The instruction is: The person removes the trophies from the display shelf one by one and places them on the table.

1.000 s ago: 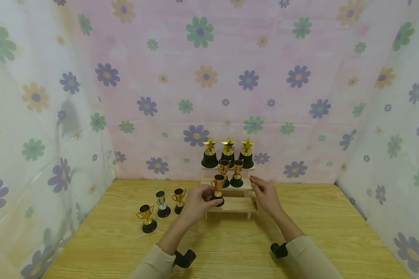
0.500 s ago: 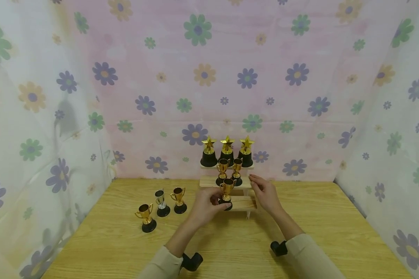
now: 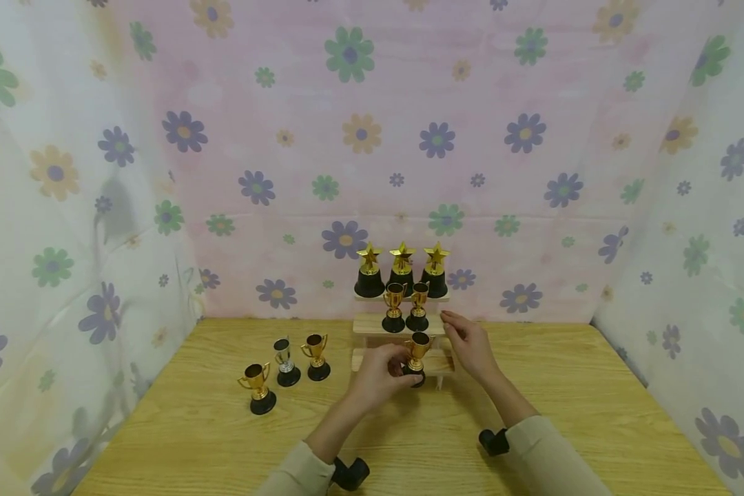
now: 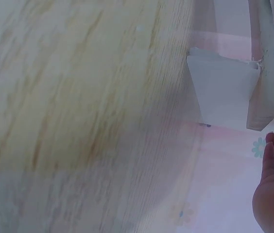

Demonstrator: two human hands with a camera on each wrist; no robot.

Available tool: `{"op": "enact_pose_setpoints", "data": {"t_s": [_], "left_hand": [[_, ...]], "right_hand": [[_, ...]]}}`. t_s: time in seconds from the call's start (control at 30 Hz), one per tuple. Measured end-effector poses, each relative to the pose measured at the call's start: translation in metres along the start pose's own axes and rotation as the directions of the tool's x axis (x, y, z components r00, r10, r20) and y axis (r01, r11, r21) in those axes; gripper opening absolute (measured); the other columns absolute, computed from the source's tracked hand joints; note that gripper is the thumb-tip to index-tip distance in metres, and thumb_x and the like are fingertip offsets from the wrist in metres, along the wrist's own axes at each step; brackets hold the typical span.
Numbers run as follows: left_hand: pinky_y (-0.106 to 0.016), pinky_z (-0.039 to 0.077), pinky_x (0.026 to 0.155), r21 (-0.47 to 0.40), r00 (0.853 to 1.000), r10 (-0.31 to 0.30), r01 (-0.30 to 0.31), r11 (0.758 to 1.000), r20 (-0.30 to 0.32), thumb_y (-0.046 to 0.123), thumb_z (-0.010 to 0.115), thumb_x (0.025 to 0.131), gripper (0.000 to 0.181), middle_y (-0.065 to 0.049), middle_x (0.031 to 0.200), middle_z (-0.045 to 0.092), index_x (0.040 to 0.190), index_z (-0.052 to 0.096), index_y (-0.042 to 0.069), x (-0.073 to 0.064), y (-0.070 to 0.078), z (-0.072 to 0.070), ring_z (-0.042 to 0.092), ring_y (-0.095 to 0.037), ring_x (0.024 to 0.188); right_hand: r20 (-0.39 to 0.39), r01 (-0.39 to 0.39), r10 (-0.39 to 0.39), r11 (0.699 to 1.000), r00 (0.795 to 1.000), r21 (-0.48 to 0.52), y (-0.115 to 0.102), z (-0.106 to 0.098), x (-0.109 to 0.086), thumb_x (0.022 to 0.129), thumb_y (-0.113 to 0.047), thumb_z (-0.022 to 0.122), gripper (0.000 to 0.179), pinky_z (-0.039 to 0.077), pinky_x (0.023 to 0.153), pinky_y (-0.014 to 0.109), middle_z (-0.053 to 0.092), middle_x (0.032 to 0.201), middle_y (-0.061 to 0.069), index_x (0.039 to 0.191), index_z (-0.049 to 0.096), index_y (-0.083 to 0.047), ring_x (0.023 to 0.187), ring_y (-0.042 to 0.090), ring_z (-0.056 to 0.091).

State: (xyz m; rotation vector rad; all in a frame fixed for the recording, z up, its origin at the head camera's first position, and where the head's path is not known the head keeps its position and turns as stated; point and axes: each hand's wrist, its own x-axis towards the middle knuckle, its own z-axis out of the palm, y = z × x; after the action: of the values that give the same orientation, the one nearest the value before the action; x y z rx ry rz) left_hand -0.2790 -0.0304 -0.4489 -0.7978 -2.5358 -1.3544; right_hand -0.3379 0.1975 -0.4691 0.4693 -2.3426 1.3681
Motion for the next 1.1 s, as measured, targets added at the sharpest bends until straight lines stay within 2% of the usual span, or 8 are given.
{"op": "enact_pose_setpoints", "data": {"t_s": [0.23,0.4,0.67,1.1], "left_hand": [[-0.020,0.047,0.062,-0.032,0.998,0.021,-0.020,0.999,0.051,0.012,0.087,0.082,0.018,-0.002,0.083,0.069,0.094,0.074,0.006,0.000,0.000,0.011,0.058,-0.013,0.070],[-0.021,0.048,0.064,-0.069,0.996,-0.002,0.007,0.998,0.084,0.011,0.087,0.082,0.021,-0.001,0.085,0.070,0.098,0.075,0.006,-0.001,0.001,0.017,0.061,-0.015,0.072],[-0.020,0.046,0.061,-0.077,0.990,-0.015,0.026,0.997,0.141,0.010,0.088,0.082,0.020,-0.001,0.081,0.067,0.096,0.075,0.006,0.000,0.001,0.028,0.053,-0.005,0.067],[-0.018,0.045,0.057,-0.094,0.977,-0.036,0.057,0.994,0.211,0.007,0.086,0.082,0.019,0.002,0.079,0.068,0.098,0.076,0.009,-0.001,0.001,0.043,0.053,-0.002,0.063]], "right_hand": [[0.009,-0.020,0.020,1.000,1.000,0.010,0.001,0.000,0.001,0.106,-0.006,0.055,0.033,0.051,0.099,0.051,0.056,0.145,0.023,0.135,0.061,0.009,0.128,0.040,0.059],[0.007,-0.018,0.018,1.000,1.000,0.012,0.001,0.001,0.001,0.105,-0.005,0.055,0.033,0.051,0.100,0.051,0.056,0.145,0.024,0.134,0.061,0.009,0.129,0.040,0.058],[0.001,0.004,-0.005,1.000,1.000,0.006,0.000,0.000,0.001,0.105,-0.005,0.054,0.033,0.051,0.100,0.050,0.055,0.144,0.026,0.134,0.061,0.010,0.129,0.041,0.057],[0.013,-0.026,0.026,1.000,1.000,0.015,-0.002,-0.002,0.001,0.106,-0.005,0.054,0.033,0.049,0.103,0.051,0.056,0.146,0.021,0.134,0.062,0.009,0.131,0.039,0.056]]}}
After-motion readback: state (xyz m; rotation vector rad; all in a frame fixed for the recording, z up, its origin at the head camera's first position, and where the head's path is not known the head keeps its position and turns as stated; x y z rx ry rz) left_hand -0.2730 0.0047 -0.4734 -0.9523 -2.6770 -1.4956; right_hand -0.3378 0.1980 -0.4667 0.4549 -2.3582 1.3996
